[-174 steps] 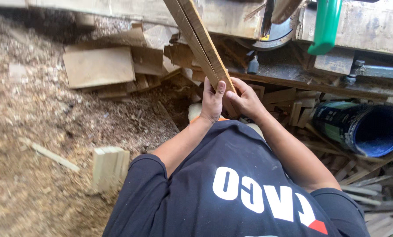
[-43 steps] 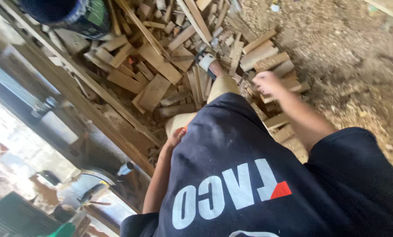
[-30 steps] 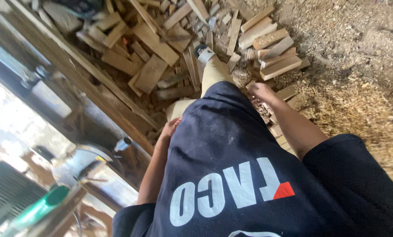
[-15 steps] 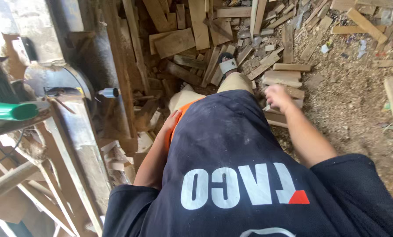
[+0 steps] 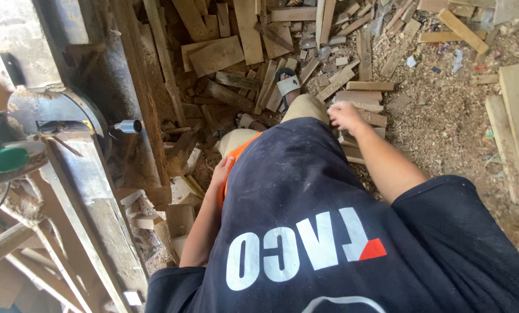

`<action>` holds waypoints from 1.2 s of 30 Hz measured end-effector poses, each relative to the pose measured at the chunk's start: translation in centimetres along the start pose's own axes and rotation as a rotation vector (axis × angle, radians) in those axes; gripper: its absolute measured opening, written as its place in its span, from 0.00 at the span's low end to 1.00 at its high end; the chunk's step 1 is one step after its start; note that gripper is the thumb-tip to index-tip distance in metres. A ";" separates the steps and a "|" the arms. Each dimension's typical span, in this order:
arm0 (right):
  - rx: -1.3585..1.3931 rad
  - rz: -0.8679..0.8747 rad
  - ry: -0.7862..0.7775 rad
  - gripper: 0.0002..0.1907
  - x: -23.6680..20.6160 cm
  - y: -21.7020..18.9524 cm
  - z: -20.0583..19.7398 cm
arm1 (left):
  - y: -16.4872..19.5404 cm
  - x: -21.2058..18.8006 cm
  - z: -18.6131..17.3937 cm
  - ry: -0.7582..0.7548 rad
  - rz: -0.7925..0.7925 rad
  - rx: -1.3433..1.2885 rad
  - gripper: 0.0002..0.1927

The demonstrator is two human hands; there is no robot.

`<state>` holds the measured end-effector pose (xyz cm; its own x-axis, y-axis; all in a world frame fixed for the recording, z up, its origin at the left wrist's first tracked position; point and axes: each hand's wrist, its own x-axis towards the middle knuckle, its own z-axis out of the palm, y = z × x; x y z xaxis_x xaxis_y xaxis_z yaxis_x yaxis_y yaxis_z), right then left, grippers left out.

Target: The person picks up wooden planks from a pile on the floor, places them on a circular saw table, and cuts them into shorter pieces. The cut pieces are set aside on the table or dropped back onto the floor pile. The process is repeated with several planks throughout the clip.

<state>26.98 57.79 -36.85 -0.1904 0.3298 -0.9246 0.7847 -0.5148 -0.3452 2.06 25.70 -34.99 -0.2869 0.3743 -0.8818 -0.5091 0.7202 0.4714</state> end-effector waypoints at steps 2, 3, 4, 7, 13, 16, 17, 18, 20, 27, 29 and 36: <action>-0.164 -0.176 0.028 0.15 -0.9 0.3 2.3 | -0.5 -0.2 -1.0 -0.017 0.025 0.089 0.25; -0.248 -0.268 0.037 0.16 -1.2 0.3 3.3 | -0.8 -0.4 -1.6 -0.021 0.040 0.134 0.26; -0.211 -0.270 0.030 0.17 -1.5 0.3 4.1 | -1.1 -0.6 -2.2 -0.026 0.032 0.075 0.25; -0.141 -0.291 0.043 0.19 -1.7 -0.6 5.6 | -2.0 -1.0 -3.8 -0.049 0.023 -0.033 0.26; -0.018 -0.045 -0.033 0.16 -0.1 -5.2 5.3 | -2.5 -1.5 -5.6 0.003 -0.002 0.011 0.32; -0.141 -0.011 0.001 0.14 3.1 -9.9 4.6 | -1.9 -0.9 -5.1 0.104 -0.024 0.025 0.34; -0.166 -0.016 -0.009 0.14 4.9 -11.9 4.5 | -1.6 -0.6 -4.6 0.108 -0.064 -0.086 0.34; -0.197 -0.016 -0.027 0.15 6.9 -14.0 4.4 | -1.2 -0.3 -3.9 0.119 -0.110 -0.203 0.35; -0.227 -0.049 -0.074 0.15 12.0 -18.6 4.3 | -0.1 0.8 -2.1 0.176 -0.127 -0.260 0.36; -0.223 -0.029 -0.117 0.19 34.2 -29.3 5.2 | 4.0 6.5 7.4 0.402 -0.354 -0.382 0.39; -0.324 -0.430 -0.036 0.21 40.3 -30.4 6.1 | 3.5 7.1 8.8 0.364 -0.359 0.106 0.37; -0.280 -0.254 0.068 0.29 50.6 -33.5 9.9 | -0.7 8.7 13.8 0.519 -0.272 -0.033 0.41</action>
<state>-14.81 83.86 -73.72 -0.3671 0.4754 -0.7995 0.8503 -0.1771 -0.4957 11.14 36.55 -43.17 -0.4978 -0.1624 -0.8520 -0.6428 0.7286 0.2367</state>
